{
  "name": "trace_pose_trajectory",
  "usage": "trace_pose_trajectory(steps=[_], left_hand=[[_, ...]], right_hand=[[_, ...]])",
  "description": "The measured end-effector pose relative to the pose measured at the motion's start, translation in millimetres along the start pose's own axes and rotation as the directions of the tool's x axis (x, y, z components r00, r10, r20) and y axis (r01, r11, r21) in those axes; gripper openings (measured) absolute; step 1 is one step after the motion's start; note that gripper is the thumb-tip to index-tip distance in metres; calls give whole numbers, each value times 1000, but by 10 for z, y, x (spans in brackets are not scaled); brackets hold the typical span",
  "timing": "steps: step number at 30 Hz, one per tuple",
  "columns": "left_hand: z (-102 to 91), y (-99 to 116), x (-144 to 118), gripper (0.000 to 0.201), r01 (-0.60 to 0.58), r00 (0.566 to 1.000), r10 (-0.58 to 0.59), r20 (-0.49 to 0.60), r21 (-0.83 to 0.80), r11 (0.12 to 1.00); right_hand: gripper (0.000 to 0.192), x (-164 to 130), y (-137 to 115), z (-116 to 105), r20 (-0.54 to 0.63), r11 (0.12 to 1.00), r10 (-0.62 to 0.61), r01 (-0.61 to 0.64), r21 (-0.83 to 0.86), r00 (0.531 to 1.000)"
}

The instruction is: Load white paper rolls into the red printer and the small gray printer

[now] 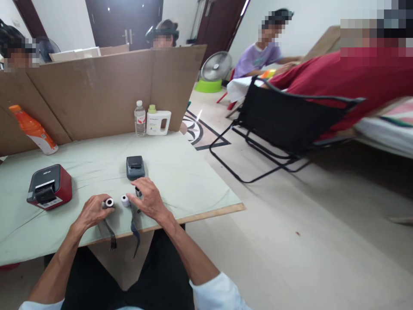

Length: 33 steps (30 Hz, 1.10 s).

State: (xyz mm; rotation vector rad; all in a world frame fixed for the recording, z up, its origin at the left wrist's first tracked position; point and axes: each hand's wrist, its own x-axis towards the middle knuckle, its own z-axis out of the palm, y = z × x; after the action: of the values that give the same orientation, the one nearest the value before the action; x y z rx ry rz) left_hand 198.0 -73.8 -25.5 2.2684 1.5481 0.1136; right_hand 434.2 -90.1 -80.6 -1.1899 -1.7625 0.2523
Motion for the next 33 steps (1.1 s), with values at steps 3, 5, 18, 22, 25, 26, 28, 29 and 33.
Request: trace_pose_trajectory(steps=[3, 5, 18, 22, 25, 26, 28, 29, 33], left_hand=[[-2, -68, -30, 15, -10, 1000, 10, 1, -7, 1000], [27, -103, -37, 17, -17, 1000, 17, -1, -18, 1000], [214, -215, -131, 48, -3, 998, -6, -63, -146, 989], [204, -284, -191, 59, -43, 992, 8, -129, -268, 962], [76, -350, -295, 53, -116, 952, 20, -305, -300, 947], [4, -390, -346, 50, -129, 916, 6, -401, -281, 951], [-178, -521, -461, 44, -97, 786, -59, -615, -217, 971], [-278, -617, -518, 44, -43, 693, -110, -712, -193, 980], [-626, -1156, -651, 72, 63, 402, -366, -839, -374, 925]], right_hand=[[42, 79, -139, 3, 218, 966, -122, 167, -199, 968], [39, 133, -197, 27, 340, 930, -106, 215, -300, 934], [3, 2, -194, 230, 414, 966, -67, 162, -200, 908], [13, -14, -187, 216, 419, 967, -79, 172, -188, 905], [22, 32, -232, 173, 412, 971, -88, 170, -167, 907], [24, 61, -259, 162, 405, 974, -87, 162, -156, 910], [27, 144, -332, 165, 391, 984, -85, 138, -109, 916], [29, 199, -377, 187, 388, 990, -87, 121, -65, 917], [52, 515, -587, 477, 445, 980, -106, 18, 198, 889]])
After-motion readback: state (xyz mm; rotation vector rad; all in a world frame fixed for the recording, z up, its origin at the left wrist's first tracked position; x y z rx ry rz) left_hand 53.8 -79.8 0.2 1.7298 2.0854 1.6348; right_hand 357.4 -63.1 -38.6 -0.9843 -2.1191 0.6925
